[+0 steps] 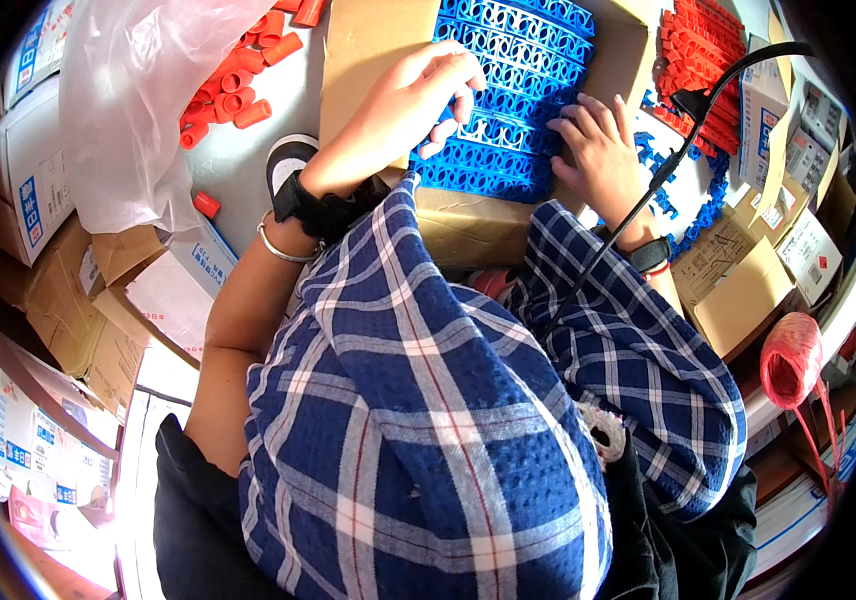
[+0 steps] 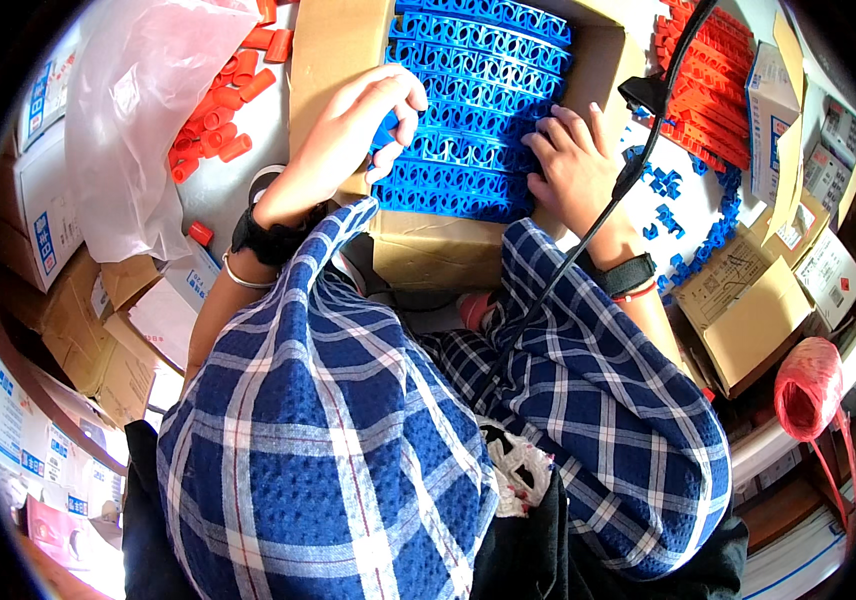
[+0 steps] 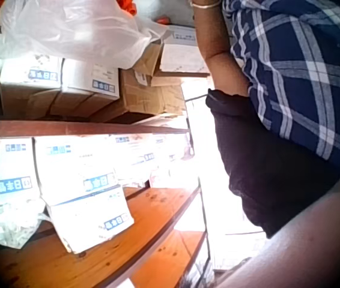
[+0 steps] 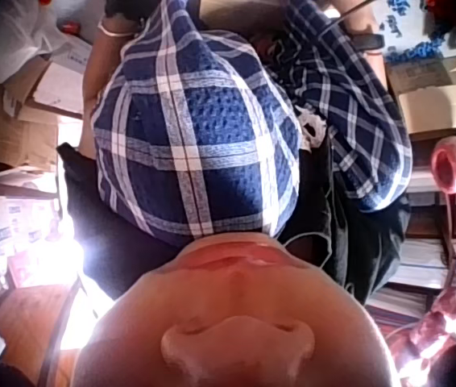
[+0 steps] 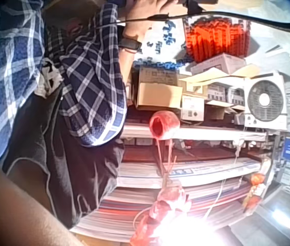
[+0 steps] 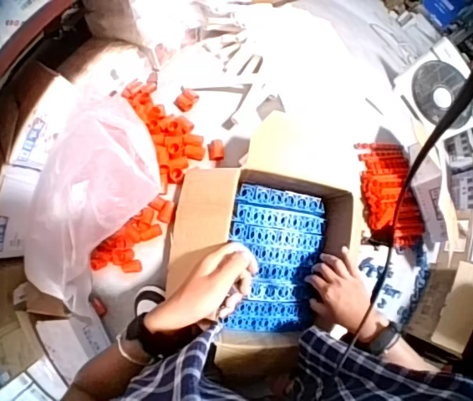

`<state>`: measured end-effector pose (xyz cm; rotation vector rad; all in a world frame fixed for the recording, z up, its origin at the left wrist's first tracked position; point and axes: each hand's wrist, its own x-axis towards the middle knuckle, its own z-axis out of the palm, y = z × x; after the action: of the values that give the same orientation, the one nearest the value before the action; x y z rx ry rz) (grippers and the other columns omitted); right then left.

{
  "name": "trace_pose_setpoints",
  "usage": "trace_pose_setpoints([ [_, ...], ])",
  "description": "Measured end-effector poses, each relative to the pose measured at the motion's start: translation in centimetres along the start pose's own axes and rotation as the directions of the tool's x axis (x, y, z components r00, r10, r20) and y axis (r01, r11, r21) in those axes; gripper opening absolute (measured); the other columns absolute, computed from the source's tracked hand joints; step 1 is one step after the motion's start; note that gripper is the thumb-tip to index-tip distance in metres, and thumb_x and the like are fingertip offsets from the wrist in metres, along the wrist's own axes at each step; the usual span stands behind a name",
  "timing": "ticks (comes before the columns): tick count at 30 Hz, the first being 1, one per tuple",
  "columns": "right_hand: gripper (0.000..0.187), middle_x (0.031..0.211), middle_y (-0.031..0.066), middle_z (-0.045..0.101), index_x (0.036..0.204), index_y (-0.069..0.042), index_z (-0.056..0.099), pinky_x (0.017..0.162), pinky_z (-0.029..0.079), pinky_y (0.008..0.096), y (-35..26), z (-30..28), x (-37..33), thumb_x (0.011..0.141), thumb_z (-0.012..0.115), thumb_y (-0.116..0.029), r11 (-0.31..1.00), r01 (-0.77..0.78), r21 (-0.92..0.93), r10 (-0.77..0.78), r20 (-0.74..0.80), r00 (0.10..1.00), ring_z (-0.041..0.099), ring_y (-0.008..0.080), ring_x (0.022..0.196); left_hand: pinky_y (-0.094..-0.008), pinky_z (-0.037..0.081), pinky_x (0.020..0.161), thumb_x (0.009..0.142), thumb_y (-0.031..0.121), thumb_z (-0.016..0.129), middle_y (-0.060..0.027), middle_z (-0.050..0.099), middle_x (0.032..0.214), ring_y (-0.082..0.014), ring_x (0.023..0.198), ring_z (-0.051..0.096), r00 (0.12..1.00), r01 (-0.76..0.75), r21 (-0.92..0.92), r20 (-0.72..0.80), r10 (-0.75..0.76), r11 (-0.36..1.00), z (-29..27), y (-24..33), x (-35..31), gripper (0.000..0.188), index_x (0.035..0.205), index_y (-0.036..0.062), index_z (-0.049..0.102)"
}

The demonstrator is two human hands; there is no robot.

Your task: The person snaps blue plastic components together by hand and places them into a cardboard box containing similar items.

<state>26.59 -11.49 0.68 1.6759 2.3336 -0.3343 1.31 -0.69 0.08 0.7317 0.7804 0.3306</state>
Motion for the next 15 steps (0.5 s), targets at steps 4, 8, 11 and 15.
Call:
trace_pose_setpoints([
  [4, 0.039, 0.106, 0.0014, 0.062, 0.11, -0.015, 0.067, 0.117, 0.022, 0.0489, -0.1, -0.28, 0.11, 0.072, 0.071, -0.025, 1.0, 0.002, 0.0, -0.002, 0.043, 0.999, 0.051, 0.0203, 0.117, -0.0194, 0.035, 0.038, 0.103, 0.036, 0.041, -0.0025, 0.051, 0.07, -0.0061, 0.046, 0.045, 1.0, -0.012, 0.057, -0.003, 0.012, 0.998, 0.15, -0.01, -0.04, 0.033, 0.096, 0.0056, 0.053],
  [8, 0.038, 0.096, 0.0005, 0.064, 0.113, -0.016, 0.065, 0.117, 0.021, 0.051, 0.01, -0.01, -0.02, 0.076, 0.07, -0.022, 1.0, -0.008, 0.026, 0.006, 0.088, 0.996, 0.056, 0.0172, 0.106, -0.0194, 0.035, 0.038, 0.103, 0.035, 0.041, -0.0025, 0.051, 0.07, -0.0061, 0.046, 0.045, 1.0, -0.008, 0.058, -0.002, 0.008, 0.998, 0.15, -0.03, 0.0, 0.033, 0.096, 0.0054, 0.053],
  [11, 0.037, 0.089, -0.0006, 0.064, 0.111, -0.016, 0.066, 0.117, 0.02, 0.0511, 0.01, 0.22, -0.07, 0.076, 0.069, -0.023, 0.999, 0.017, 0.028, -0.018, 0.028, 0.999, 0.057, 0.015, 0.1, -0.0195, 0.035, 0.038, 0.102, 0.035, 0.041, -0.0027, 0.051, 0.07, -0.0061, 0.046, 0.045, 1.0, -0.019, 0.051, 0.001, 0.019, 0.999, 0.16, -0.06, 0.03, 0.032, 0.095, 0.0054, 0.053],
  [15, 0.036, 0.085, -0.0003, 0.064, 0.112, -0.016, 0.066, 0.117, 0.019, 0.0512, 0.01, 0.3, 0.0, 0.076, 0.068, -0.022, 0.999, 0.019, 0.046, -0.02, 0.033, 0.999, 0.059, 0.0145, 0.097, -0.0209, 0.036, 0.038, 0.101, 0.032, 0.044, -0.0036, 0.052, 0.07, -0.0066, 0.047, 0.046, 1.0, -0.01, 0.043, 0.004, 0.01, 0.999, 0.03, 0.08, 0.03, 0.03, 0.094, 0.0057, 0.054],
])
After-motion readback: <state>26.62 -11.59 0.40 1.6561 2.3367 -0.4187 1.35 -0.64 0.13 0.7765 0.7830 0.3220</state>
